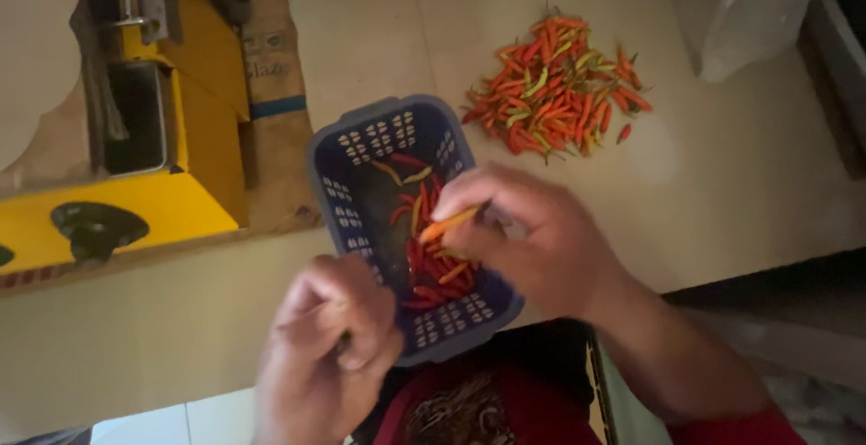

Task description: The person picks red and green chilies from a pile on the countertop, removes the stems by hand, and places the de-stemmed chilies into a blue plastic basket. The process is repeated continuously throughout the clip.

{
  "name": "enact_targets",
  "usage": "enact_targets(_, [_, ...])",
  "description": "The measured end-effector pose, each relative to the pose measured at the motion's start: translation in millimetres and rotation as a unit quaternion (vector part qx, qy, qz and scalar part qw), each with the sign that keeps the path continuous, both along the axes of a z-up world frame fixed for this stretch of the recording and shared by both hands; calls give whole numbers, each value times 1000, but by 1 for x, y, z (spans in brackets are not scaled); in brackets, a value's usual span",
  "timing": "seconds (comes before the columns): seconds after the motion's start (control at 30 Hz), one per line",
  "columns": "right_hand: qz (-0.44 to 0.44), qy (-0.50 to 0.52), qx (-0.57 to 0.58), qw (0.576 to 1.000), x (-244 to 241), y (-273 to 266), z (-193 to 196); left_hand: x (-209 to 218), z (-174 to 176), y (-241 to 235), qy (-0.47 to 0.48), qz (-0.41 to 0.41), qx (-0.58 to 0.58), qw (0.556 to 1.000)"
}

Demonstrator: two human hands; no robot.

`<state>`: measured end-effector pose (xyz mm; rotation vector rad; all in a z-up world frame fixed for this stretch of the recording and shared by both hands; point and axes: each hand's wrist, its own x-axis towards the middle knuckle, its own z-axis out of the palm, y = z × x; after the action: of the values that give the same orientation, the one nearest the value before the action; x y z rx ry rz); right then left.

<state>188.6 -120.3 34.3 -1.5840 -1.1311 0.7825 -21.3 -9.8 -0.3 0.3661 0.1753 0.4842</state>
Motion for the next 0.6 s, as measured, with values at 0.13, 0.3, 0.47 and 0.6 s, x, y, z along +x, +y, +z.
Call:
enact_targets(0.13, [-38,-209,31,977,19,-18,2,-11,-1,14,-37,2,-30,999])
enact_targets(0.3, [-247,-298,-154,909,121,-46,-29,-17,-13,19,-48,32,-61,996])
enact_targets(0.47, [-249,-429,-257,829,188,-68,-90,-15,-12,18,66,95,-8,993])
enact_targets(0.6, [-259,-456,-200,828,187,-78,-102,-12,-5,20,46,100,-16,994])
